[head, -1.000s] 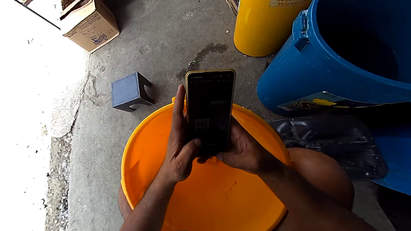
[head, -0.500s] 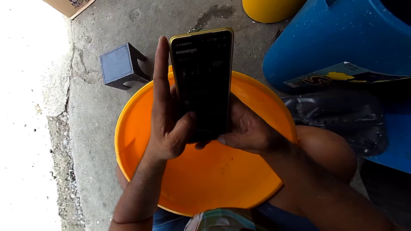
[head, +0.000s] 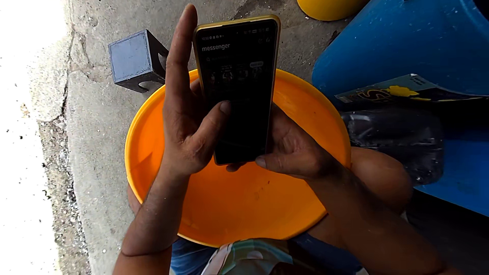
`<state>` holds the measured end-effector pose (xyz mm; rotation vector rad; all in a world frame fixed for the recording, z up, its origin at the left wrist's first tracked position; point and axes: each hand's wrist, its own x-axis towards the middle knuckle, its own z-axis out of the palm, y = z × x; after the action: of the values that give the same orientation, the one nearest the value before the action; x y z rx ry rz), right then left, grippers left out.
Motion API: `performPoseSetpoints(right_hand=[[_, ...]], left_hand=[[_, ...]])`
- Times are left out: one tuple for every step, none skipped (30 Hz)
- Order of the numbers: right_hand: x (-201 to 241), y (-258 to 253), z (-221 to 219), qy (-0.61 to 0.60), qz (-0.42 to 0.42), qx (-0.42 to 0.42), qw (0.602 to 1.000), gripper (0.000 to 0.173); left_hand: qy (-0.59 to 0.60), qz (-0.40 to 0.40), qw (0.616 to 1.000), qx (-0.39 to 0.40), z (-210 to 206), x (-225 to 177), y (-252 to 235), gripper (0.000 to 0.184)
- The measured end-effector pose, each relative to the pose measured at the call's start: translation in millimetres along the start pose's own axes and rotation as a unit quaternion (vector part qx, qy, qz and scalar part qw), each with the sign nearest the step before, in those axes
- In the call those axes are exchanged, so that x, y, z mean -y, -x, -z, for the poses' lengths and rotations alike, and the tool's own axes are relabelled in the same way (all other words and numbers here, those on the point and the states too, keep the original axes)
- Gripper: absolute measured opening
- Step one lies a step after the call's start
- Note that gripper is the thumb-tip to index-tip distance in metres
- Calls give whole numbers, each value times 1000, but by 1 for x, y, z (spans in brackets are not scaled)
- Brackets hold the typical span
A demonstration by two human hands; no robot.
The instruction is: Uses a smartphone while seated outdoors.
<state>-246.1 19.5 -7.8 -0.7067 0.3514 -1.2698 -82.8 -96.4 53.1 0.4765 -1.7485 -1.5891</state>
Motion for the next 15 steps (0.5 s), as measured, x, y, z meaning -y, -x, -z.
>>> performPoseSetpoints(right_hand=[[0, 0, 0, -3, 1, 1, 1000, 81], [0, 0, 0, -4, 0, 1, 1000, 82], [0, 0, 0, -7, -3, 1, 1000, 82], [0, 1, 0, -9, -6, -1, 1000, 81], [-1, 1, 0, -11, -9, -3, 1000, 81], [-1, 1, 0, -14, -9, -3, 1000, 81], [-1, 1, 0, -13, -8, -3, 1000, 81], [-1, 1, 0, -14, -6, -4, 1000, 81], [-1, 1, 0, -14, -5, -3, 1000, 81], [-1, 1, 0, -13, -5, -3, 1000, 80], [0, 1, -1, -11, -6, -5, 1000, 80], [0, 1, -1, -8, -6, -5, 1000, 80], [1, 1, -1, -9, -5, -6, 1000, 80], [1, 1, -1, -9, -2, -7, 1000, 80], [1, 1, -1, -8, -1, -8, 1000, 79]], left_hand=[[8, -6, 1000, 4, 1, 1, -3, 84], [10, -7, 1000, 1, 1, 1, -4, 80], [8, -5, 1000, -5, 1, 1, -5, 77], [6, -3, 1000, -8, 1, 1, -5, 73], [4, -3, 1000, -7, 2, 0, -5, 70], [-1, -7, 1000, -6, 2, 1, -5, 68], [-6, -10, 1000, -7, 3, 1, -6, 67], [-9, -10, 1000, -9, 3, 1, -6, 67], [-7, -9, 1000, -7, 3, 1, -5, 69], [-1, -9, 1000, -1, 3, 2, -5, 72], [7, -10, 1000, 1, 3, 2, -5, 77], [10, -10, 1000, 7, 3, 2, -5, 84], [8, -10, 1000, 14, 3, 3, -5, 90], [4, -11, 1000, 21, 3, 3, -4, 94], [-1, -11, 1000, 26, 3, 3, -4, 97]])
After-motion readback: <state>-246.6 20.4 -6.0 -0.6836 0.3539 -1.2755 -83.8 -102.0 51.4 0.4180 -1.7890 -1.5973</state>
